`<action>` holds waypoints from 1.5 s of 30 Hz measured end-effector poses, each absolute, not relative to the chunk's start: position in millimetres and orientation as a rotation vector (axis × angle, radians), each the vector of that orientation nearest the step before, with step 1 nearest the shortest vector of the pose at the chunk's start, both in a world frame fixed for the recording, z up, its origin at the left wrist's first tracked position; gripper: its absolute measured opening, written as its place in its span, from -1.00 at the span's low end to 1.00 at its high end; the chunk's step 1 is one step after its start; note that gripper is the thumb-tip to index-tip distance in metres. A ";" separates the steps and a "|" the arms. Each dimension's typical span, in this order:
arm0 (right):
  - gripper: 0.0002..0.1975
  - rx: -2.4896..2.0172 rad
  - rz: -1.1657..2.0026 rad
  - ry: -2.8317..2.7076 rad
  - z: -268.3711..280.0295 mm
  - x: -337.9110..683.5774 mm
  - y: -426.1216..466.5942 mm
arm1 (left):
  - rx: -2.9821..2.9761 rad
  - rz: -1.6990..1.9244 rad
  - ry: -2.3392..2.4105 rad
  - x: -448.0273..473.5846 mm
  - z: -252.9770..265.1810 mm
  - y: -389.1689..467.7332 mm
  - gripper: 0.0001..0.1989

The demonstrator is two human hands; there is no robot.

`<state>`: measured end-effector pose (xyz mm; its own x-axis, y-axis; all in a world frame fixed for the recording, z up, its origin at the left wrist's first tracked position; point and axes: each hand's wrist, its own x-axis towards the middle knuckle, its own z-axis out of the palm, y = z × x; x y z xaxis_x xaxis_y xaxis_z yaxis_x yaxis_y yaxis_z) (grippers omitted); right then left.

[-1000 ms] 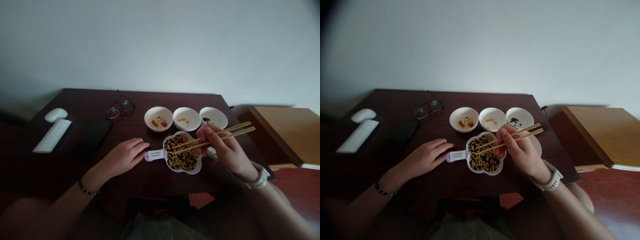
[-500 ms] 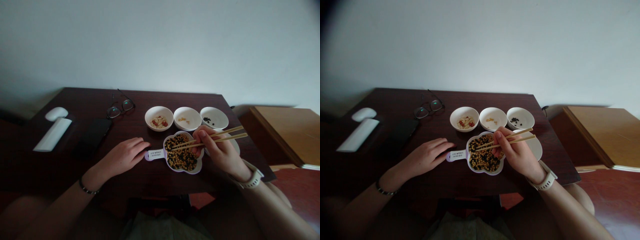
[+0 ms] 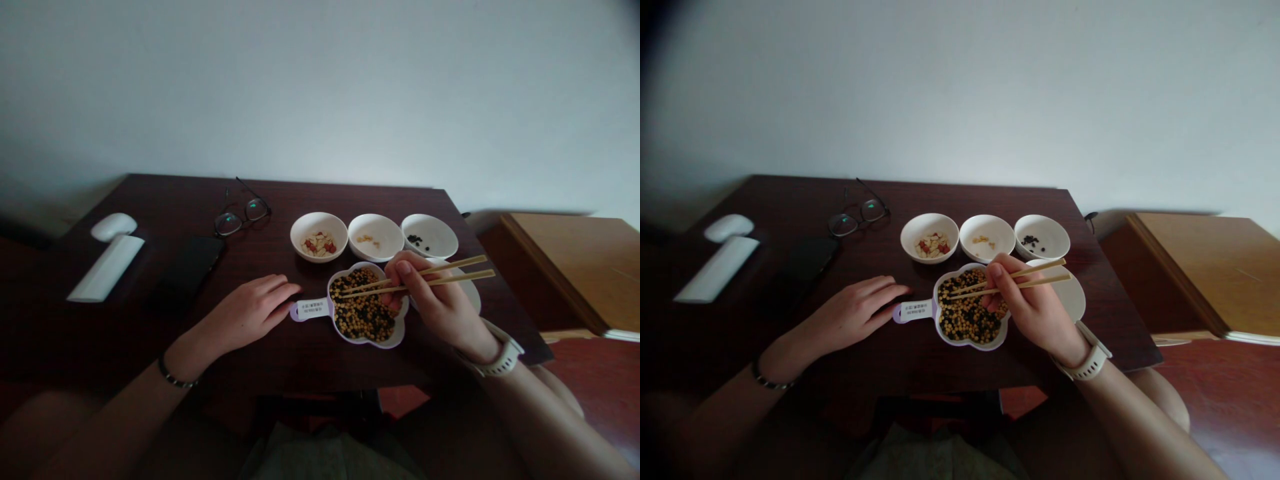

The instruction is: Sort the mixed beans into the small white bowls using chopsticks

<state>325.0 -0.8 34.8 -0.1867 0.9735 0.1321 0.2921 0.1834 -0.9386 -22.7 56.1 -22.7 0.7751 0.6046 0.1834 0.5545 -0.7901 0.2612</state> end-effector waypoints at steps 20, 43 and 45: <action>-0.59 -1.256 1.030 -1.578 41.4 323.7 -2.8 | 2.792 0.401 0.909 -21.7 -20.6 56.0 -0.70; -0.63 -1.202 0.954 -1.403 52.8 339.5 -0.9 | 2.754 0.409 0.914 -23.1 -20.6 55.1 -0.70; -0.65 -1.184 0.864 -1.277 56.9 353.4 4.7 | 2.761 0.393 0.917 -23.4 -21.0 55.2 -0.70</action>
